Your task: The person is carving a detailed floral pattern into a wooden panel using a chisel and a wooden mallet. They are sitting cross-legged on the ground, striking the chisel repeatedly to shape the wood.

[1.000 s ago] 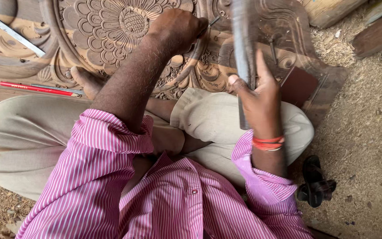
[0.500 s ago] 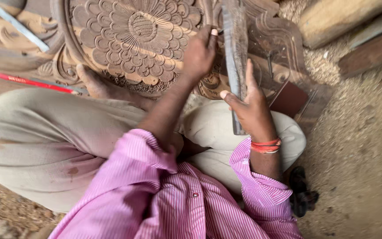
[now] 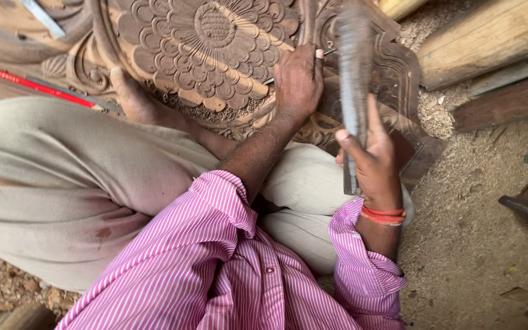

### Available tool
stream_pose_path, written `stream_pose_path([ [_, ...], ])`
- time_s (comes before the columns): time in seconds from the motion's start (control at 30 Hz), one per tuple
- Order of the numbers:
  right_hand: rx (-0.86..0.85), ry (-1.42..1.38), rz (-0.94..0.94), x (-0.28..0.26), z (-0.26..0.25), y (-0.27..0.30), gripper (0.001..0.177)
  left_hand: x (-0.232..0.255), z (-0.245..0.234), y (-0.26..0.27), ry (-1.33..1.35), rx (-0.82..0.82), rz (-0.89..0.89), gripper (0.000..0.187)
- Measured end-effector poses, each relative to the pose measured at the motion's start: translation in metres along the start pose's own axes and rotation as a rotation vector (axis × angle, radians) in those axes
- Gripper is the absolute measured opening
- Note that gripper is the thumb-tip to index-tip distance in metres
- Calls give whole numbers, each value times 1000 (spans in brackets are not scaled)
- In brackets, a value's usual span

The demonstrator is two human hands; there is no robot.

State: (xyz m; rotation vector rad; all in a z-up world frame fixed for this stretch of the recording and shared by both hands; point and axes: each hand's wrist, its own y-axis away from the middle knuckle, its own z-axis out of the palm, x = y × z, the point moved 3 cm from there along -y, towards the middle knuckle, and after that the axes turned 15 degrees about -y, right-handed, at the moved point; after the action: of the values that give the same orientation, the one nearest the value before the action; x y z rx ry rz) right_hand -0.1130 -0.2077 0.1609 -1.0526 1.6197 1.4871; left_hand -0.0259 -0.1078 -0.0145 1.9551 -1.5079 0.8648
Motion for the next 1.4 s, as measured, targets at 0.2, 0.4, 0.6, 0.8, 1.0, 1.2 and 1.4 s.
stream_pose_path([
  [0.2,136,-28,-121,14,10,13,97,0,-9,7,-35,236,143,21],
  [0.4,79,-103,-71,19,19,17,99,-9,-11,16,93,14,110,25],
  [0.6,150,-69,-98,21,21,22,97,-3,-13,16,48,-33,122,30],
  [0.8,184,-224,-124,30,27,31,96,-6,-28,22,82,-184,58,31],
  [1.0,120,-76,-44,38,42,38,94,2,-43,25,143,-97,120,26],
  [1.2,283,-239,-141,36,50,47,93,-2,-50,29,176,-69,195,26],
  [1.4,206,-295,-24,45,51,51,93,-5,-42,36,140,-120,214,25],
])
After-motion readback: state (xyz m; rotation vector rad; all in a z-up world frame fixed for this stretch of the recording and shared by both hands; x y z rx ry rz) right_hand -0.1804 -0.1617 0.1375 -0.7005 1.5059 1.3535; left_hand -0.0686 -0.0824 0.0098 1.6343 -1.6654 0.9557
